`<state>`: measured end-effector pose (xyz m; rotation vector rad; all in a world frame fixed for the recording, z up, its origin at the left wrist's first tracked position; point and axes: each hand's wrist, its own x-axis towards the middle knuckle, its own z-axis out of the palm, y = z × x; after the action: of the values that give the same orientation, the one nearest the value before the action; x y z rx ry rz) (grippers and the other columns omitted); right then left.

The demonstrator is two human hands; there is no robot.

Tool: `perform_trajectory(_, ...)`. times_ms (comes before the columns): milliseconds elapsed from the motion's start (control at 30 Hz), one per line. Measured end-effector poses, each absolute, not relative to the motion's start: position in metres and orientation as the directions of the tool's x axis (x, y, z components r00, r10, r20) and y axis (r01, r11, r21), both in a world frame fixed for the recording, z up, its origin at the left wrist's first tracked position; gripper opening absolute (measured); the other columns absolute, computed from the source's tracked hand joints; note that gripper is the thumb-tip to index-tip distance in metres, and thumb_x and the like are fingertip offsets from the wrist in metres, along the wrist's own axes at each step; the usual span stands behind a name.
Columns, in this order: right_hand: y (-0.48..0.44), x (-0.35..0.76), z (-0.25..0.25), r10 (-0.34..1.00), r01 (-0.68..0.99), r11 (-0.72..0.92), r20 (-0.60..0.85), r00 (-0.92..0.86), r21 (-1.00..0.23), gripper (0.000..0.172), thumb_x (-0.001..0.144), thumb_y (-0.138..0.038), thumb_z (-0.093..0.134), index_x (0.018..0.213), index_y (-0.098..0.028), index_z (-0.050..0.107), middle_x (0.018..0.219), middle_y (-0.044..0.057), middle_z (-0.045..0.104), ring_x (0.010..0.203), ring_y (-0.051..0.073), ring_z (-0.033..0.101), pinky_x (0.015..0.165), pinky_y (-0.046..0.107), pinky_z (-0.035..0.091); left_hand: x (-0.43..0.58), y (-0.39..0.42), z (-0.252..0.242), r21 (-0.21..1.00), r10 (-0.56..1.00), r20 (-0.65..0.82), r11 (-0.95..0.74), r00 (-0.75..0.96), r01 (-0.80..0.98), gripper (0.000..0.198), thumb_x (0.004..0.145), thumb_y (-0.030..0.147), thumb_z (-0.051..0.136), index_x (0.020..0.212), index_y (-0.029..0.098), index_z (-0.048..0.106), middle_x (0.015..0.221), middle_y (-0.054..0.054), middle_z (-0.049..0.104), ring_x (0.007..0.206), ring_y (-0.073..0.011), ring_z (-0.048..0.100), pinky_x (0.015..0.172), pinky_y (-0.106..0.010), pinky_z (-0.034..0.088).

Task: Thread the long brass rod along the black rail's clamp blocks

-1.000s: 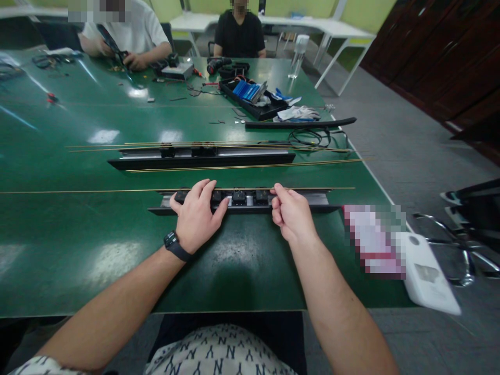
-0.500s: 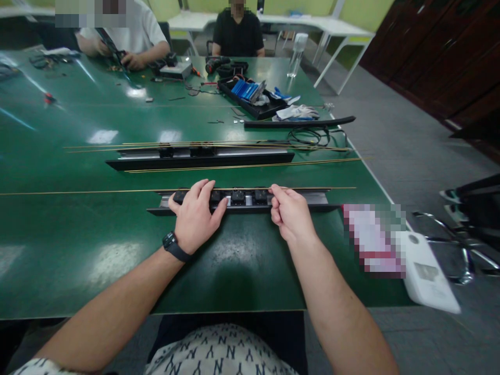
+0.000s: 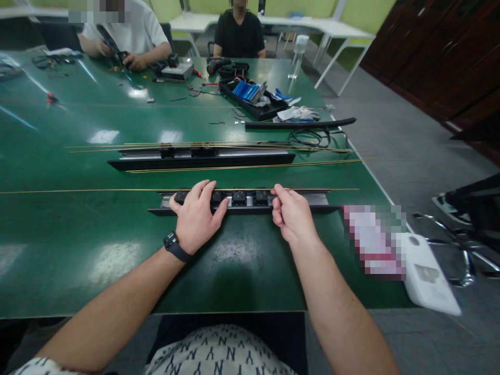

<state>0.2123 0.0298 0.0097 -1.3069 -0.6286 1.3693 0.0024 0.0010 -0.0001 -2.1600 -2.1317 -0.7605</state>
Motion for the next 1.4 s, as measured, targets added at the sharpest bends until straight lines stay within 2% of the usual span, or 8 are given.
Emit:
perform_trajectory(300,0.0291,0.2117,0.0101,0.932,-0.337,-0.245,-0.316,0.177,-0.909,0.020,0.081,-0.027,0.079,0.089,-0.015,0.066,0.052,-0.006,0.051,0.029,0.005,0.037,0.026,0.016,0.020,0.0016,0.0017,-0.0020,0.332,0.930,0.366,-0.086,-0.044,0.939,0.046,0.099,0.046,0.051,0.140,0.026,0.054,0.149,-0.013,0.056,0.130,-0.0318,0.056,0.116,-0.065,0.018)
perform_trajectory(767,0.0312,0.2082,0.0097,0.909,-0.328,-0.257,-0.343,0.238,-0.909,0.018,0.089,-0.027,0.072,0.081,-0.016,0.062,0.049,-0.007,0.049,0.027,0.005,0.036,0.025,0.016,0.019,0.0018,0.0014,-0.0019,0.331,0.927,0.372,-0.091,-0.042,0.939,0.045,0.099,0.046,0.053,0.139,0.026,0.054,0.149,-0.011,0.056,0.130,-0.0303,0.056,0.115,-0.065,0.019)
perform_trajectory(1033,0.0313,0.2092,0.0093,0.912,-0.316,-0.260,-0.339,0.231,-0.912,0.018,0.092,-0.028,0.068,0.081,-0.015,0.062,0.049,-0.006,0.050,0.026,0.005,0.035,0.025,0.016,0.019,0.0017,0.0019,-0.0021,0.331,0.928,0.370,-0.087,-0.045,0.939,0.045,0.098,0.046,0.053,0.139,0.027,0.055,0.150,-0.012,0.056,0.130,-0.0323,0.056,0.115,-0.065,0.020)
perform_trajectory(1267,0.0297,0.2130,0.0082,0.930,-0.330,-0.251,-0.321,0.178,-0.910,0.014,0.086,-0.026,0.072,0.092,-0.014,0.068,0.052,-0.005,0.054,0.028,0.005,0.036,0.025,0.016,0.020,0.0019,0.0015,-0.0025,0.337,0.923,0.382,-0.091,-0.047,0.937,0.045,0.098,0.045,0.054,0.139,0.026,0.055,0.148,-0.011,0.057,0.128,-0.0310,0.057,0.116,-0.066,0.018)
perform_trajectory(1400,0.0297,0.2118,0.0085,0.931,-0.336,-0.242,-0.315,0.182,-0.910,0.013,0.084,-0.023,0.074,0.089,-0.014,0.067,0.052,-0.006,0.052,0.028,0.005,0.036,0.025,0.015,0.020,0.0021,0.0015,-0.0022,0.335,0.928,0.370,-0.082,-0.051,0.938,0.045,0.098,0.046,0.053,0.139,0.026,0.055,0.149,-0.012,0.056,0.130,-0.0320,0.056,0.116,-0.065,0.019)
